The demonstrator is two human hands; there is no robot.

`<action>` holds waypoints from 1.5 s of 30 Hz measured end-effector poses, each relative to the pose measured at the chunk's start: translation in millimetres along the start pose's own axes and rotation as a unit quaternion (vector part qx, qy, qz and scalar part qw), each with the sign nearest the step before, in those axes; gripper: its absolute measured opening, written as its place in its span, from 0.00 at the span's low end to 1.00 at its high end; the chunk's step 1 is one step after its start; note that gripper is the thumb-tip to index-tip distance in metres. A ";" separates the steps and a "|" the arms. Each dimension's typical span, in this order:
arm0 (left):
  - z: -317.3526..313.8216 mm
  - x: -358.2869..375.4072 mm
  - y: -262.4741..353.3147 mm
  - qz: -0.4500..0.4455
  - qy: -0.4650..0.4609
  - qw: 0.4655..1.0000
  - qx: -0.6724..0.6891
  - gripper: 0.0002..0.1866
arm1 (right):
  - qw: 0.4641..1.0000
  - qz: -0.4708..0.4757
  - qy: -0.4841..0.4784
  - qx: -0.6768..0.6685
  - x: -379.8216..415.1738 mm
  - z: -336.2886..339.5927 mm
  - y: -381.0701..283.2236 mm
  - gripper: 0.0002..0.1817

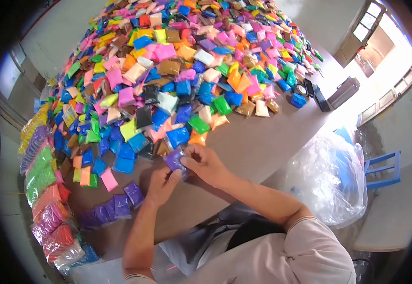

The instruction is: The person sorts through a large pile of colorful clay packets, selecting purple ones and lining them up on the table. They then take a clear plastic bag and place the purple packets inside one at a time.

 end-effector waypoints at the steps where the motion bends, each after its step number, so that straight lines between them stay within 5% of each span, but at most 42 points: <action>1: 0.3 0.5 1.6 -0.009 -0.004 1.000 0.007 0.19 | 1.000 -0.003 0.013 -0.014 2.0 -0.7 1.0 0.08; 5: 1.1 0.5 -5.4 -0.017 0.000 1.000 0.011 0.20 | 0.996 0.005 0.026 -0.089 6.3 -1.1 2.6 0.09; 14: -6.5 1.0 9.7 -0.071 -0.011 0.993 -0.093 0.21 | 0.995 -0.007 -0.098 0.032 -0.6 -3.8 0.7 0.14; 23: -8.8 -0.3 17.5 -0.099 -0.008 0.984 -0.147 0.18 | 0.991 -0.026 -0.109 -0.074 0.7 -9.3 1.0 0.16; 29: -9.5 -2.0 3.3 -0.026 -0.047 0.977 -0.208 0.15 | 0.995 -0.080 -0.024 -0.058 -6.9 17.0 12.5 0.16; 32: -14.0 1.4 16.0 -0.115 -0.019 0.981 -0.158 0.11 | 0.991 -0.060 -0.018 -0.118 -16.5 25.7 18.5 0.16; 41: -20.4 5.6 25.6 -0.150 0.001 0.957 -0.248 0.08 | 0.994 -0.036 -0.074 0.072 -14.4 -4.8 -19.7 0.12; 45: -23.6 3.9 4.8 -0.063 0.003 0.965 -0.253 0.10 | 0.987 -0.063 -0.099 0.114 -28.3 -24.1 -5.0 0.13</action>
Point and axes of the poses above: each hand's wrist, its own x-axis away from the middle knuckle, its own z-axis out of the back of the hand, y = z × x, the point moved 10 cm from there along -x, towards the middle knuckle, and after that the axes turned 7 degrees about x, right-handed, at the moved point
